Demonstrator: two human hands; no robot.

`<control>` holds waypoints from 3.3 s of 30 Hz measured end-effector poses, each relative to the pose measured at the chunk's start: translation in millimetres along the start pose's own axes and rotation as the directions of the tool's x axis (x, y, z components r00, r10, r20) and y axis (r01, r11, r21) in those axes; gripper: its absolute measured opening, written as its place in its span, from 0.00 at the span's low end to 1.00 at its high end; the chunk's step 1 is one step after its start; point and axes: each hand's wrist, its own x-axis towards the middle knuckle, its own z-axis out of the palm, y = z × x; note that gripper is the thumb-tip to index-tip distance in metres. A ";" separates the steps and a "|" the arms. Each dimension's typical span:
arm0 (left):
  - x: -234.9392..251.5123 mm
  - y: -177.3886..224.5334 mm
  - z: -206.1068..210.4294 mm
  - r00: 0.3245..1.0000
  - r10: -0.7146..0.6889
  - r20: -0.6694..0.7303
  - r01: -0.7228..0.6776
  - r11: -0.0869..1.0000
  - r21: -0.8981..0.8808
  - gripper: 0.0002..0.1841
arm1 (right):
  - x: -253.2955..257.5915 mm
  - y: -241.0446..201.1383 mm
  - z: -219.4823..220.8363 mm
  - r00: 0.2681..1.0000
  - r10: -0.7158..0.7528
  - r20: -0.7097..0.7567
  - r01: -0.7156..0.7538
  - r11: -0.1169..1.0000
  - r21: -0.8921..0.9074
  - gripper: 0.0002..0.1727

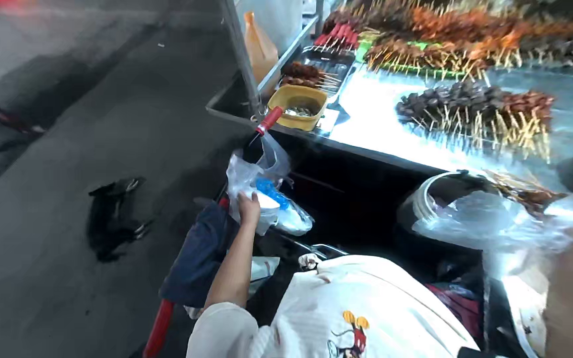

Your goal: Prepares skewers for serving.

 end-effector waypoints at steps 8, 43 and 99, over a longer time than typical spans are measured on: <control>8.1 20.6 -20.0 0.948 -0.088 0.306 -0.139 0.751 0.645 0.27 | -26.7 -25.5 17.2 0.984 -0.055 0.171 0.077 0.989 -0.129 0.19; -164.0 212.5 143.5 0.120 0.393 0.912 0.314 0.856 -0.410 0.31 | -34.9 -34.1 -26.9 0.915 -0.041 0.401 -0.239 0.746 0.622 0.17; -271.3 254.3 129.1 -0.003 0.843 0.538 -0.276 0.517 -0.811 0.06 | -64.6 -0.9 -41.2 0.952 -0.267 -0.148 0.254 0.962 -0.102 0.20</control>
